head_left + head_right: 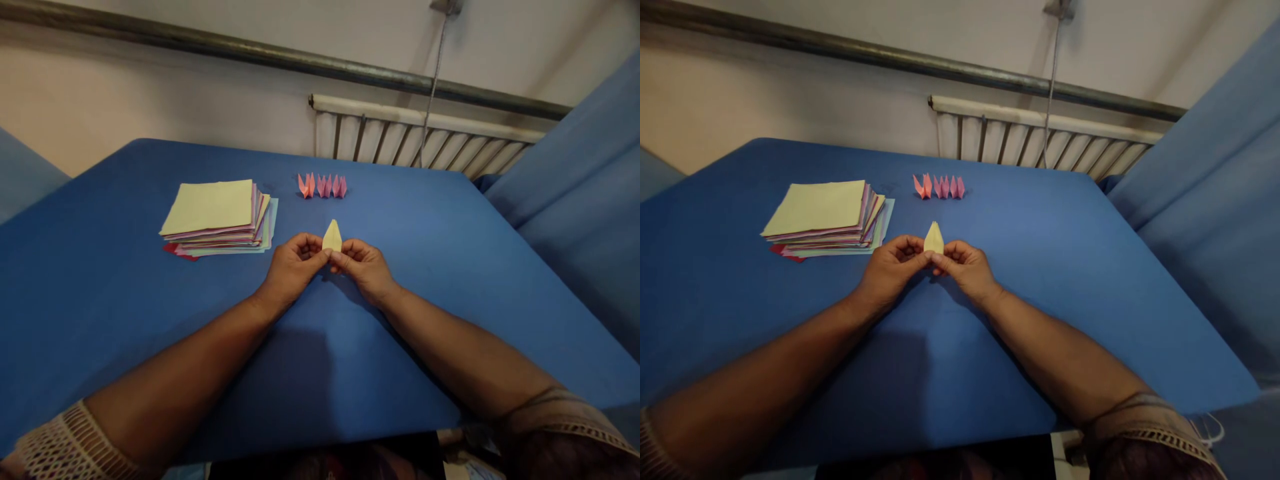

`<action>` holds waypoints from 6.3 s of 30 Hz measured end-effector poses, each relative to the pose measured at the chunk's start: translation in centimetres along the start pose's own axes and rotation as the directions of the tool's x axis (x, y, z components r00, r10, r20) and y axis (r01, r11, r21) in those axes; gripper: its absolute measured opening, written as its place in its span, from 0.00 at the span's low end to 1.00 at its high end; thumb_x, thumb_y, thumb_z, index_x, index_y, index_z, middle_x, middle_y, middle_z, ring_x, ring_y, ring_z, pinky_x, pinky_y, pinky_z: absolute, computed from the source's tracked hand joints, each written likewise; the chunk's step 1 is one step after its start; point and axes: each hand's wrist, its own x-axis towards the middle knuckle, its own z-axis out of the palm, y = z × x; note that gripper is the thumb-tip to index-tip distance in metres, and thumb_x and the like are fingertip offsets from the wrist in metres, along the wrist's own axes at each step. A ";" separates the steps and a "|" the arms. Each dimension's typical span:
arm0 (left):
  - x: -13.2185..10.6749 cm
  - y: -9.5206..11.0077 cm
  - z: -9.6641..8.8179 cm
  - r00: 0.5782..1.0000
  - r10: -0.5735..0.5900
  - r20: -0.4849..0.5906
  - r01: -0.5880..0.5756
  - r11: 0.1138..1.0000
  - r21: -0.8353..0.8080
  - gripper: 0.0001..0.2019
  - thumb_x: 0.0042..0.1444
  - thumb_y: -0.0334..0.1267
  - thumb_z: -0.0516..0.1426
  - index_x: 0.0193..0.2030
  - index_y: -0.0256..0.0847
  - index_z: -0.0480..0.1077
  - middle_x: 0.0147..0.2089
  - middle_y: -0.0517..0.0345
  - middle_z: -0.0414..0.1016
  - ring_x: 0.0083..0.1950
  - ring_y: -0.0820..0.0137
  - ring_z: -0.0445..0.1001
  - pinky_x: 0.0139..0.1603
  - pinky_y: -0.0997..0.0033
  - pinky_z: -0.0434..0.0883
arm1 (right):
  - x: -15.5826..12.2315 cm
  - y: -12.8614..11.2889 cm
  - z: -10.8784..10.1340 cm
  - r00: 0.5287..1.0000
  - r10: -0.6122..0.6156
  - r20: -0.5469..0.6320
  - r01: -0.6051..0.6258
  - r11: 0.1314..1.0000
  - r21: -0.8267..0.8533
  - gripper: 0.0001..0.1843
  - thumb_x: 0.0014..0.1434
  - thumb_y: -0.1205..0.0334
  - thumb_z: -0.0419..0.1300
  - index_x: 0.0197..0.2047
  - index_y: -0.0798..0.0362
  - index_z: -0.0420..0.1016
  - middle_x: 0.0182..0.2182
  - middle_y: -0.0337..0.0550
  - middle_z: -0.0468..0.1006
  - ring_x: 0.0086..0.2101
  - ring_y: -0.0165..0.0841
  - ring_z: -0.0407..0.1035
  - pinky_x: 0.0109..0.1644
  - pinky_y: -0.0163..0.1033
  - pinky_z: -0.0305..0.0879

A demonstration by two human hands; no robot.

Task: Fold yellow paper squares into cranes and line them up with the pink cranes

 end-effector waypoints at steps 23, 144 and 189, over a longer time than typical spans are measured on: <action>-0.1 0.4 -0.2 0.999 -0.039 0.021 0.041 0.994 -0.101 0.14 0.42 0.41 0.70 0.27 0.36 0.72 0.26 0.63 0.73 0.28 0.77 0.70 0.33 0.76 0.67 | -0.3 0.1 0.1 0.988 -0.151 0.006 0.150 0.970 -0.191 0.14 0.51 0.50 0.68 0.26 0.50 0.72 0.21 0.34 0.75 0.22 0.26 0.67 0.29 0.34 0.65; 0.4 0.1 -0.2 0.978 -0.192 0.082 0.190 0.981 0.025 0.18 0.38 0.42 0.71 0.33 0.36 0.75 0.30 0.58 0.78 0.30 0.72 0.76 0.31 0.74 0.74 | 0.5 0.5 -1.1 0.975 -0.219 -0.030 0.203 0.941 -0.271 0.11 0.53 0.53 0.65 0.31 0.50 0.71 0.25 0.36 0.75 0.27 0.29 0.71 0.34 0.37 0.69; 0.1 -0.3 -0.3 0.933 -0.325 0.157 0.301 0.940 0.159 0.10 0.43 0.34 0.68 0.29 0.35 0.72 0.26 0.60 0.77 0.26 0.76 0.74 0.29 0.77 0.71 | 0.2 0.3 -1.3 0.945 -0.327 -0.007 0.303 0.884 -0.357 0.08 0.57 0.54 0.63 0.36 0.49 0.73 0.33 0.38 0.77 0.33 0.30 0.72 0.41 0.40 0.70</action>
